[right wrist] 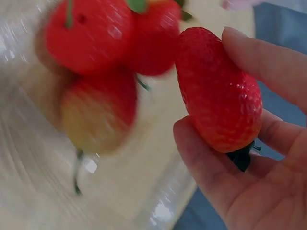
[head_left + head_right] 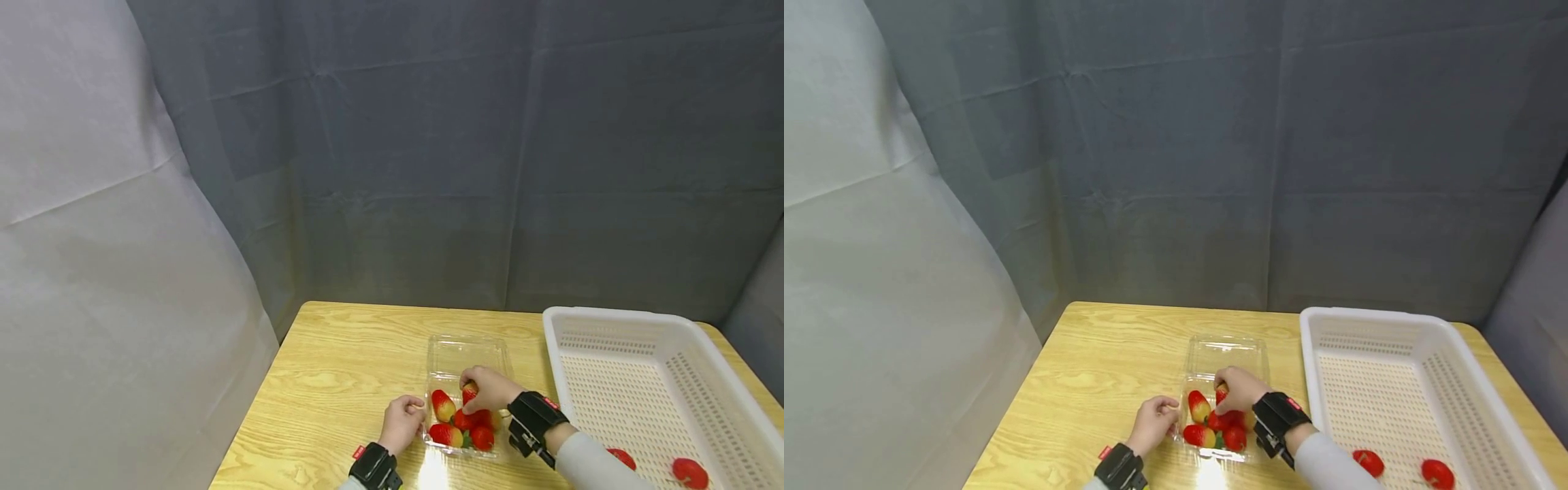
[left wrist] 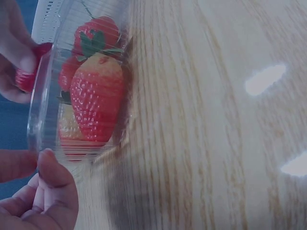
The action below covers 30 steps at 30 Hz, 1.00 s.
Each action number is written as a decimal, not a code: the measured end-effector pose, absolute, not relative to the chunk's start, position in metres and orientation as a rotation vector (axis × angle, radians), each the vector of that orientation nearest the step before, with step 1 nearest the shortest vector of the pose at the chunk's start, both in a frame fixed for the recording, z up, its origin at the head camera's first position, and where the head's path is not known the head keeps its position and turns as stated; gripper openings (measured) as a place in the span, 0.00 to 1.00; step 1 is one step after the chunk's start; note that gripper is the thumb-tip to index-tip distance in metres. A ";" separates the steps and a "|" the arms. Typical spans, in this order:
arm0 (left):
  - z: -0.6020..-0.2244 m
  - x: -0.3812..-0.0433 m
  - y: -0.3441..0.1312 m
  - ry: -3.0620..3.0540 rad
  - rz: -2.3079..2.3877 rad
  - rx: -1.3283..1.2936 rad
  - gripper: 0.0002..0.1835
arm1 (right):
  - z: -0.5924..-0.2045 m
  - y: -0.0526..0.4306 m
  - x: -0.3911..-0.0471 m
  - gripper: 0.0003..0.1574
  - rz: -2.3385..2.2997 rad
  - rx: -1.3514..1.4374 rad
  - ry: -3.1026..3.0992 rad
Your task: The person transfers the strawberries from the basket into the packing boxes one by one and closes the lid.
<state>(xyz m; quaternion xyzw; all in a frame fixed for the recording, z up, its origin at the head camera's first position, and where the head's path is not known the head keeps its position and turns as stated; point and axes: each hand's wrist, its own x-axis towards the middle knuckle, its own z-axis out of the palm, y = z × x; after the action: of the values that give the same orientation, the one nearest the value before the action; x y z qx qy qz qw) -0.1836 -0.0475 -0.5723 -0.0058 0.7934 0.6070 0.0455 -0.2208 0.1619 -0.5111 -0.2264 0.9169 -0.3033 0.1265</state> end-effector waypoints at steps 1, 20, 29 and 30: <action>-0.572 -0.183 -0.047 2.427 1.853 -0.016 0.06 | -0.515 0.159 -0.220 0.21 -0.857 -0.645 2.660; -0.574 -0.184 -0.046 2.425 1.840 -0.027 0.05 | -0.461 0.189 -0.212 0.28 -0.851 -0.620 2.576; -0.574 -0.184 -0.049 2.432 1.852 -0.013 0.06 | -0.424 0.319 -0.197 0.45 -0.812 -0.265 2.735; -0.575 -0.184 -0.049 2.428 1.855 -0.013 0.06 | -0.432 0.336 -0.196 0.45 -0.789 -0.217 2.736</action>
<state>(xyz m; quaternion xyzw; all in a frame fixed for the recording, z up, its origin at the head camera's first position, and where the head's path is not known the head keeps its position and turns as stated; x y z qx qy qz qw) -0.1843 -0.0494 -0.5745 -0.0044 0.7939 0.6065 0.0431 -0.1956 0.3356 -0.4322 -0.0753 0.9483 -0.2735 0.1422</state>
